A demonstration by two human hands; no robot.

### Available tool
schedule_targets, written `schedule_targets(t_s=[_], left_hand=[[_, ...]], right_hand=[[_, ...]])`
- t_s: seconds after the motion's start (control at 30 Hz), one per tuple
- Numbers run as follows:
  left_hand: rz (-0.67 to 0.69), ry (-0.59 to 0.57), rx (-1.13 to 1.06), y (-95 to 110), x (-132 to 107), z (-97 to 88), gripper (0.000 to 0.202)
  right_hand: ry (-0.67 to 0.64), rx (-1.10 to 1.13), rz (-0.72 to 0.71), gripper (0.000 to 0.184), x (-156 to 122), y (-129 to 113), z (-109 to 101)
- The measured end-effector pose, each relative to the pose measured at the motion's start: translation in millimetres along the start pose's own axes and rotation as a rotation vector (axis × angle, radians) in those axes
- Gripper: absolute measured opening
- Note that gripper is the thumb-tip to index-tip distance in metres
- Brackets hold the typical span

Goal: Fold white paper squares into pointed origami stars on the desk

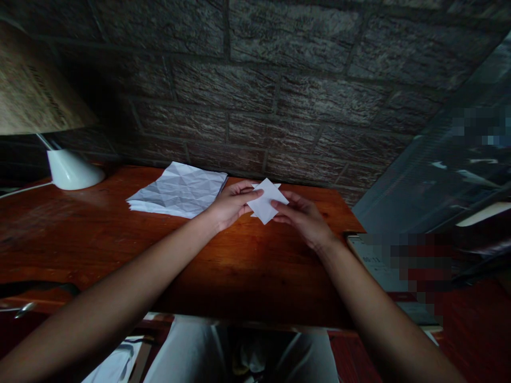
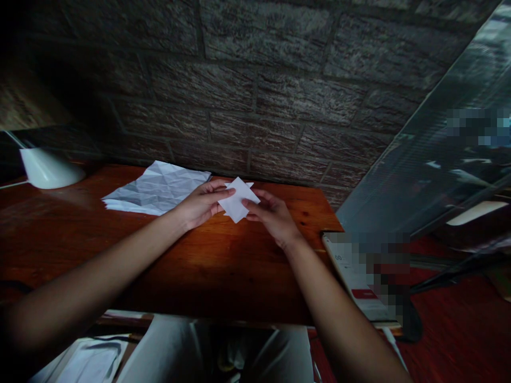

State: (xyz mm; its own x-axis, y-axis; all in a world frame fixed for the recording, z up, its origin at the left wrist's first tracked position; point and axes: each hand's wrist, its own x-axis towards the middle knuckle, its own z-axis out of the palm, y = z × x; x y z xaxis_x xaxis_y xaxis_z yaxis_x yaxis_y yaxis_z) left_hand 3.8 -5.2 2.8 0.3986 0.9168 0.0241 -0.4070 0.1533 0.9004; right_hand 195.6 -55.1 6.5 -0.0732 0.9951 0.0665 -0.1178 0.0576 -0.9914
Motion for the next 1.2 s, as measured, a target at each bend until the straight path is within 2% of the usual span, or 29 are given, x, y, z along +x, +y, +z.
schedule_targets(t_s=[0.2,0.37,0.47,0.63,0.9,1.0,1.13,1.2], left_hand=[[-0.037,-0.055,0.073,-0.5,0.0,-3.3,0.036],[-0.096,-0.092,0.196,0.3,-2.8,-4.9,0.044],[-0.05,-0.081,0.228,1.2,-3.7,-3.3,0.052],[0.059,0.0,0.254,2.0,-2.4,-1.5,0.056],[0.081,-0.017,0.21,1.9,-2.3,-1.3,0.062],[0.182,-0.042,0.282,-1.6,0.0,-2.1,0.051],[0.386,-0.094,0.513,-4.2,-1.8,-1.2,0.013],[0.506,-0.132,0.602,-3.5,-5.2,0.1,0.002]], right_hand=[[-0.004,-0.03,-0.064,0.033,-0.9,1.2,1.6],[0.087,-0.04,-0.105,0.032,1.1,0.7,0.2],[0.131,-0.009,-0.099,0.03,1.3,-1.0,-0.5],[0.079,0.044,0.071,0.034,-0.6,-2.2,-0.7],[0.062,0.021,0.001,0.033,1.4,-0.8,-1.7],[0.073,0.007,-0.051,0.03,2.1,1.5,-1.4],[0.08,-0.082,-0.23,0.021,3.6,5.5,-2.5],[0.101,-0.135,-0.328,0.016,3.8,5.4,-3.5]])
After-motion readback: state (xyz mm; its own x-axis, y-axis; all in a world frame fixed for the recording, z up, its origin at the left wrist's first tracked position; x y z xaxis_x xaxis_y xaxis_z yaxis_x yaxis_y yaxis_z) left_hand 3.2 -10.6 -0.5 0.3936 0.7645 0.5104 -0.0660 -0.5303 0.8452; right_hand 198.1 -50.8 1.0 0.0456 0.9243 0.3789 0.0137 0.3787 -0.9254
